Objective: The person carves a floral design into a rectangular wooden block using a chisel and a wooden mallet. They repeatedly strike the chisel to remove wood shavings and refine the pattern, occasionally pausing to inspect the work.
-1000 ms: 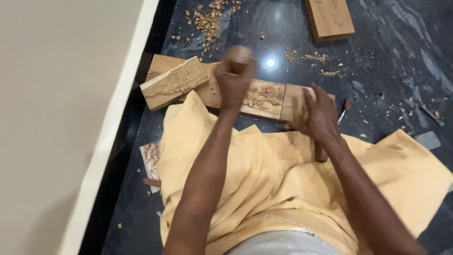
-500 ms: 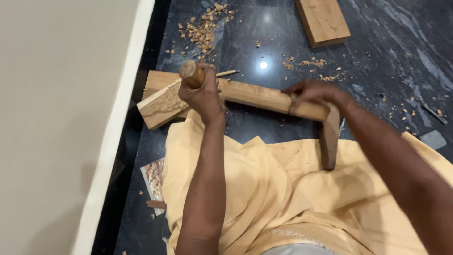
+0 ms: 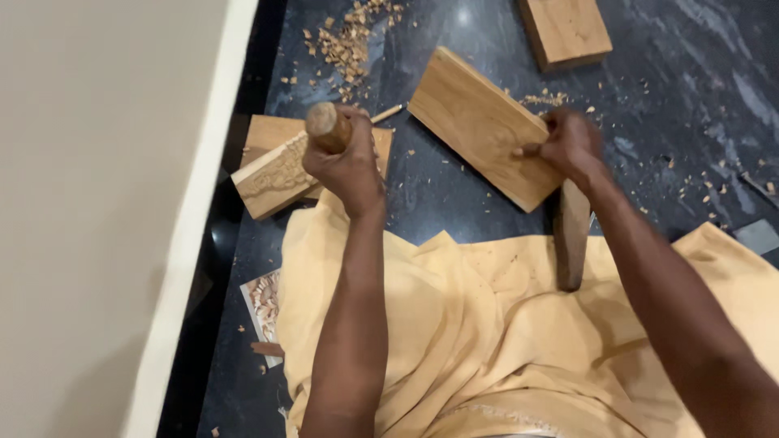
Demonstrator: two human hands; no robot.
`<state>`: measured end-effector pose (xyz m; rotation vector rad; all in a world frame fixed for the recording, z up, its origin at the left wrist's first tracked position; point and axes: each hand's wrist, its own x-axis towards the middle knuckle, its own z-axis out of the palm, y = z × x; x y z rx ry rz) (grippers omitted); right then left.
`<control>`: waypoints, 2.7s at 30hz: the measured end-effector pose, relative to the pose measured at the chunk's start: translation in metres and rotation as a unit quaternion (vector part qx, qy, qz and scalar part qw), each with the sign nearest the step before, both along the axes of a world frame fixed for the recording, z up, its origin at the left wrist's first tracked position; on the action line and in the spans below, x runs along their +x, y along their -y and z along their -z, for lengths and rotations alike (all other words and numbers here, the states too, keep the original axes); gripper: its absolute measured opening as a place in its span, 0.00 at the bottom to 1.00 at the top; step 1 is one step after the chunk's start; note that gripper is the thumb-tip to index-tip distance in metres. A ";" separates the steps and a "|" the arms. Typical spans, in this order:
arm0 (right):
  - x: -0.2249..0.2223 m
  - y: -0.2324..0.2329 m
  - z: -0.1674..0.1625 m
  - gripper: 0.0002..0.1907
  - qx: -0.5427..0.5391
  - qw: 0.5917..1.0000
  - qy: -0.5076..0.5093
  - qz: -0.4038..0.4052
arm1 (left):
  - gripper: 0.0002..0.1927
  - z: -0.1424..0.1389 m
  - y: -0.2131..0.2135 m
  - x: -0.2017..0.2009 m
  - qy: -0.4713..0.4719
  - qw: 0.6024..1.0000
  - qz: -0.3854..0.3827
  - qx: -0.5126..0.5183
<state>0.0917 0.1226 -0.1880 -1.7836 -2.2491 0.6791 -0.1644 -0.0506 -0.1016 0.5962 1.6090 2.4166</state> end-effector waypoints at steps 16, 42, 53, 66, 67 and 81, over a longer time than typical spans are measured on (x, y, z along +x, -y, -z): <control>0.013 0.059 0.001 0.38 0.022 0.973 0.108 -0.203 | 0.05 -0.001 0.009 -0.001 -0.112 0.993 -0.019 0.023; 0.038 0.143 0.007 0.31 0.263 0.910 0.040 -0.317 | 0.05 -0.002 0.003 0.002 -0.120 0.992 -0.023 0.035; -0.006 0.007 0.011 0.27 0.307 0.926 0.013 -0.221 | 0.04 0.003 0.006 -0.001 -0.136 0.990 -0.036 0.013; 0.042 0.137 0.039 0.39 0.228 0.930 0.024 -0.289 | 0.04 0.006 0.004 -0.001 -0.156 0.987 -0.032 0.014; 0.039 0.130 0.040 0.34 0.227 0.933 0.053 -0.274 | 0.03 0.006 0.004 0.000 -0.148 0.988 -0.029 0.009; -0.007 0.116 0.056 0.30 0.144 0.956 0.130 -0.218 | 0.06 0.010 0.004 0.000 -0.139 0.990 -0.019 0.005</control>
